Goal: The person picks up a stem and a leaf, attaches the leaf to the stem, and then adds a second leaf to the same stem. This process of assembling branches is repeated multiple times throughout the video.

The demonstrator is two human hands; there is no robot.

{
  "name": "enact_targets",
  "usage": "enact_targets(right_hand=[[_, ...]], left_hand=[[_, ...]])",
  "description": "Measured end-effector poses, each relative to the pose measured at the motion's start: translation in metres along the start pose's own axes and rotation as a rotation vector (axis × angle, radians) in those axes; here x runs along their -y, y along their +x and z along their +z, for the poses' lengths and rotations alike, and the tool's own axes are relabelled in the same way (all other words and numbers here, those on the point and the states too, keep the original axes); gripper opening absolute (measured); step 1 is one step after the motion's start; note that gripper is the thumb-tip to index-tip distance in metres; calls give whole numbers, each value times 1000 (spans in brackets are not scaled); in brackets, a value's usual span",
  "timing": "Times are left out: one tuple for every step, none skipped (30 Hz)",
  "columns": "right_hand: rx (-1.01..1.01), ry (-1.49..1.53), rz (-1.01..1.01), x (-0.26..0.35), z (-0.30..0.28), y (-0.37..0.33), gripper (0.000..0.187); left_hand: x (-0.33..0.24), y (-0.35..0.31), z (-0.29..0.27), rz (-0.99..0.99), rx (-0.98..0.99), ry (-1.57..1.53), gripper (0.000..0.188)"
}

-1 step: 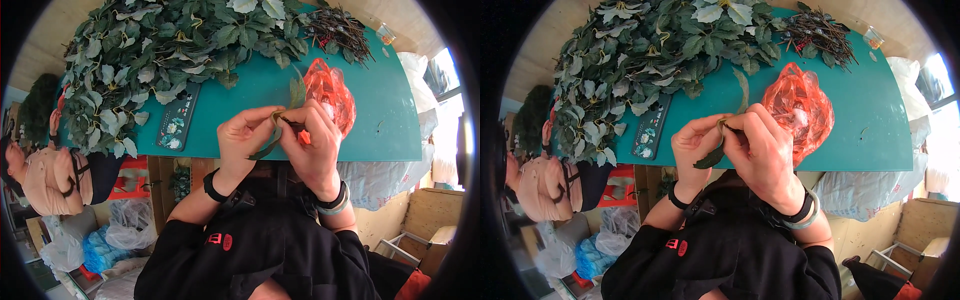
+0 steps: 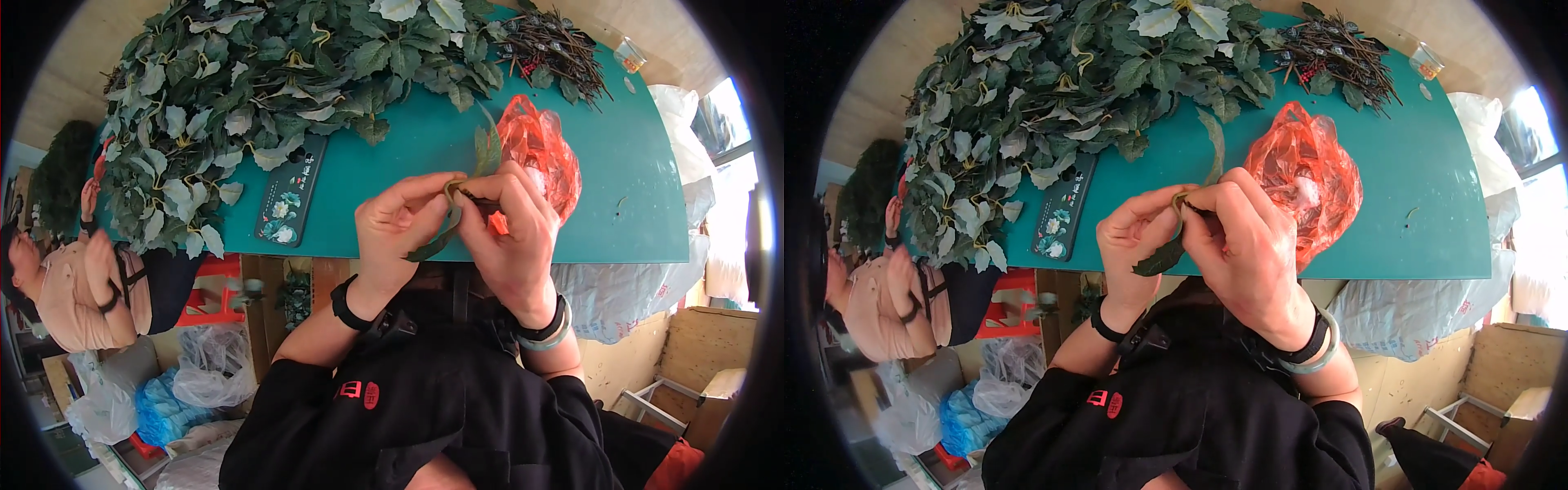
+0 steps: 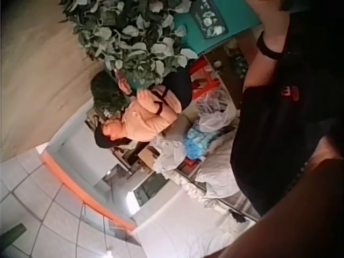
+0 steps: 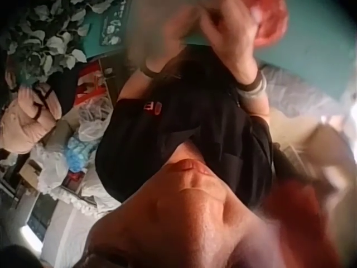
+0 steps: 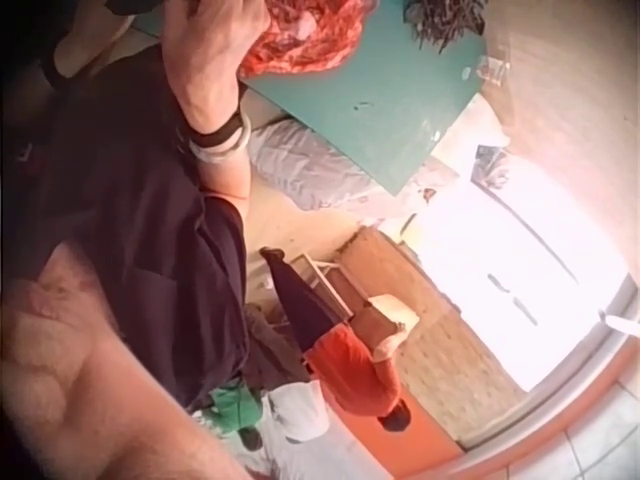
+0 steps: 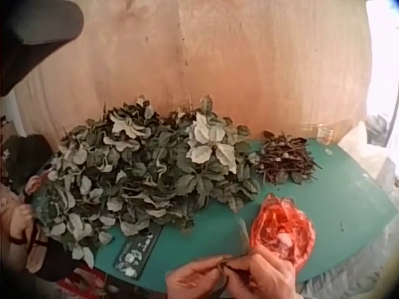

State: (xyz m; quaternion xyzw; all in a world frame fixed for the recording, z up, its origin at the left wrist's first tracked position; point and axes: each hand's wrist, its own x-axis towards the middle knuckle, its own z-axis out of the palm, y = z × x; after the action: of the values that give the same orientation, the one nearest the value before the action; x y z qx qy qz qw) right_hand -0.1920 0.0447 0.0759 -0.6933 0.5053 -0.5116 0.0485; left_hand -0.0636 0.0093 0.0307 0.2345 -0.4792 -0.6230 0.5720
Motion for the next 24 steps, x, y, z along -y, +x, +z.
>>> enact_targets(right_hand=[[0,-6,1,0,-1,0,15],[1,-12,2,1,-1,0,15],[1,-18,3,1,-2,1,15],[1,-18,3,3,-1,0,15],[-1,-25,37,4,0,0,14],[-4,-31,71,6,2,-1,14],[-6,-38,105,7,2,-1,13],[-6,-37,106,6,3,-1,13],[2,-37,92,5,3,-2,13],[9,-37,79,5,3,-1,13],[17,-37,66,5,3,-1,13],[17,-38,68,4,4,-2,13],[15,-17,70,4,5,-3,13],[12,3,73,3,6,-3,13],[11,25,75,3,7,-4,13],[12,26,78,2,8,-5,13],[9,29,81,-1,9,-5,13],[7,32,84,-3,10,-5,13],[4,34,87,-4,11,-5,13],[6,34,88,-4,11,-5,13],[13,25,79,-4,12,-5,13],[20,16,69,-3,13,-5,13],[28,7,60,-2,14,-5,13],[30,7,60,-2,14,-4,13]], left_hand=[[-2,-1,0,6,9,41,13],[-1,0,-2,5,9,41,13],[1,1,-3,2,5,20,13],[3,3,-5,-1,0,-1,14],[4,3,-6,-4,-5,-22,14],[3,3,-7,-5,-5,-21,14],[1,2,-10,-63,12,-90,15],[0,1,-12,-122,30,-159,16],[-1,0,-14,-180,47,-228,17],[0,1,-14,-182,47,-228,17],[1,1,-15,-174,47,-231,17],[3,1,-16,-166,46,-233,17],[5,2,-17,-158,45,-235,17],[7,1,-18,-160,44,-236,17],[9,1,-20,-193,40,-212,17],[10,0,-21,-225,35,-189,17],[10,-1,-22,-258,30,-166,17],[10,-1,-22,-261,28,-166,17],[10,-2,-20,-274,27,-225,17],[10,-1,-18,-285,25,-286,17],[11,-1,-18,-296,23,-346,17],[11,-1,-18,-297,22,-348,17],[11,0,-18,-282,12,-340,17],[12,0,-18,-266,1,-331,17]])
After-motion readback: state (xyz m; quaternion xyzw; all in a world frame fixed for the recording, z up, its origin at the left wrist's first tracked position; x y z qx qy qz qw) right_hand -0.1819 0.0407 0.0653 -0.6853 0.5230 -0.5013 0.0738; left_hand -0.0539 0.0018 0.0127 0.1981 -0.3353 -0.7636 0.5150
